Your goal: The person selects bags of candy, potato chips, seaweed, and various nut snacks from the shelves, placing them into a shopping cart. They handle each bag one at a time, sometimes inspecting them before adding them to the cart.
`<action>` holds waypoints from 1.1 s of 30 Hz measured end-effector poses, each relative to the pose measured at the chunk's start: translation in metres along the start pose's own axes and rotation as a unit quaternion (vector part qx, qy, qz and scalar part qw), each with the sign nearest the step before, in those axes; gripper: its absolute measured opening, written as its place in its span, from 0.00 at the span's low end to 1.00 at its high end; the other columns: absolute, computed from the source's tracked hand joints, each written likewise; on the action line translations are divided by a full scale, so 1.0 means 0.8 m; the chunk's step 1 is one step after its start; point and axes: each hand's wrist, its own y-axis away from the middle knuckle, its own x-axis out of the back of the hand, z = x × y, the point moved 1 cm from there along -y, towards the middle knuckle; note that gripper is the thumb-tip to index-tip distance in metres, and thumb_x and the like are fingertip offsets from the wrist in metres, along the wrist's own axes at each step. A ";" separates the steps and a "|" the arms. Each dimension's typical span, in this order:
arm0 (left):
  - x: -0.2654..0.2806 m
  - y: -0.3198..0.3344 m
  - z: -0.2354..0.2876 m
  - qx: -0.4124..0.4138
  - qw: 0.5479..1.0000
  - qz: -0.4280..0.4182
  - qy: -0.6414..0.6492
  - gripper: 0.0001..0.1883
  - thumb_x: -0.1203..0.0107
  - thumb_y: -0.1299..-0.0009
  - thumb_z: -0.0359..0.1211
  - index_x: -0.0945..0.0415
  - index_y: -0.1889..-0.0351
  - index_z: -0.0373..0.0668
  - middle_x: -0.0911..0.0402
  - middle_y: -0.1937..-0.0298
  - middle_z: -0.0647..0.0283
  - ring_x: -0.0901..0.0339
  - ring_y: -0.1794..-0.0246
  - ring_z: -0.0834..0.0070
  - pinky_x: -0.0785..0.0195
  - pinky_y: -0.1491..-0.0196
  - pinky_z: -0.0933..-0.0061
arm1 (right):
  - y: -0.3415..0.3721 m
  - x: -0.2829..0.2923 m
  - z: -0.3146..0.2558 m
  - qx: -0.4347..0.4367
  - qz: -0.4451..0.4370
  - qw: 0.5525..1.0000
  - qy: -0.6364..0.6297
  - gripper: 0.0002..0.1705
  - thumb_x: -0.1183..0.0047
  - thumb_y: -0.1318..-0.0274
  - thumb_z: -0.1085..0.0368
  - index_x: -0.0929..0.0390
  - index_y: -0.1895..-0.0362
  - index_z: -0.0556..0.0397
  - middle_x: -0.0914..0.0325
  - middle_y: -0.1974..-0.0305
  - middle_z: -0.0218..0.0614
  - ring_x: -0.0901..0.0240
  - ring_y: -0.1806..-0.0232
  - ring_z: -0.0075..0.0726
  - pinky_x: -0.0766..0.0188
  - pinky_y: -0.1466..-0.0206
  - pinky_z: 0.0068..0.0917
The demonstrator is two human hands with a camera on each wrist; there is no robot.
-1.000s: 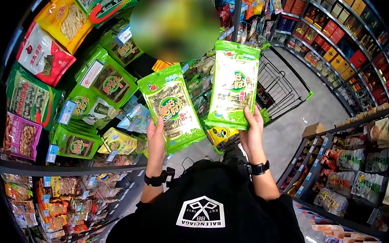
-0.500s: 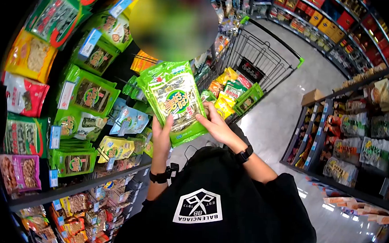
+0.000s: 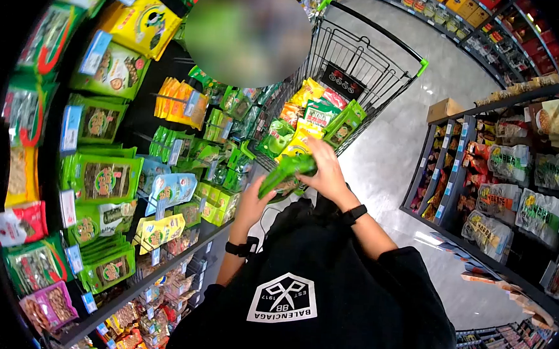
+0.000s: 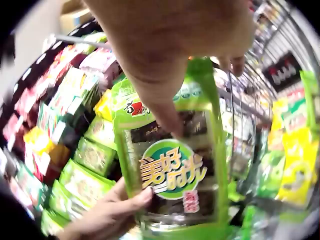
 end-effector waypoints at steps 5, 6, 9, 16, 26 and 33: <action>-0.075 -0.060 -0.060 -0.014 0.998 -0.045 0.030 0.27 0.38 0.32 0.34 0.31 0.37 0.35 0.23 0.42 0.45 0.28 0.40 0.46 0.35 0.38 0.54 | -0.027 0.011 0.080 -0.067 -0.199 0.972 -0.105 0.28 0.29 0.56 0.64 0.18 0.47 0.48 0.17 0.49 0.40 0.24 0.43 0.52 0.28 0.39 0.40; -0.097 -0.074 -0.085 -0.005 0.997 -0.062 0.047 0.27 0.38 0.32 0.33 0.32 0.37 0.35 0.23 0.42 0.45 0.28 0.40 0.46 0.35 0.38 0.54 | -0.032 0.005 0.101 -0.048 -0.192 0.976 -0.093 0.24 0.31 0.55 0.65 0.17 0.49 0.49 0.16 0.53 0.39 0.21 0.49 0.50 0.26 0.44 0.39; -0.127 -0.119 -0.091 0.042 0.991 -0.106 0.062 0.29 0.39 0.33 0.31 0.34 0.35 0.35 0.24 0.41 0.45 0.29 0.39 0.46 0.36 0.37 0.54 | -0.058 -0.006 0.155 -0.042 -0.214 0.973 -0.069 0.17 0.35 0.50 0.61 0.16 0.53 0.48 0.16 0.55 0.40 0.19 0.54 0.49 0.23 0.51 0.40; -0.175 -0.155 -0.090 0.151 0.988 0.019 -0.016 0.30 0.40 0.32 0.32 0.36 0.34 0.34 0.30 0.35 0.44 0.35 0.34 0.48 0.43 0.31 0.55 | -0.127 -0.058 0.277 -0.037 -0.238 0.970 -0.017 0.12 0.42 0.52 0.69 0.19 0.60 0.51 0.19 0.62 0.43 0.22 0.57 0.55 0.25 0.56 0.47; -0.162 -0.053 -0.115 0.375 0.924 0.016 0.078 0.23 0.40 0.28 0.37 0.28 0.39 0.36 0.19 0.44 0.52 0.21 0.45 0.64 0.30 0.41 0.65 | -0.131 -0.155 0.406 -0.244 -0.498 0.824 0.119 0.29 0.49 0.43 0.68 0.28 0.35 0.45 0.20 0.47 0.47 0.22 0.47 0.56 0.23 0.49 0.50; -0.162 0.010 -0.128 0.353 0.923 0.072 0.137 0.22 0.41 0.28 0.36 0.28 0.39 0.38 0.19 0.46 0.52 0.20 0.46 0.65 0.28 0.43 0.65 | -0.107 -0.155 0.423 -0.321 -0.373 0.834 0.249 0.23 0.47 0.44 0.63 0.28 0.43 0.51 0.19 0.49 0.47 0.22 0.44 0.55 0.24 0.46 0.48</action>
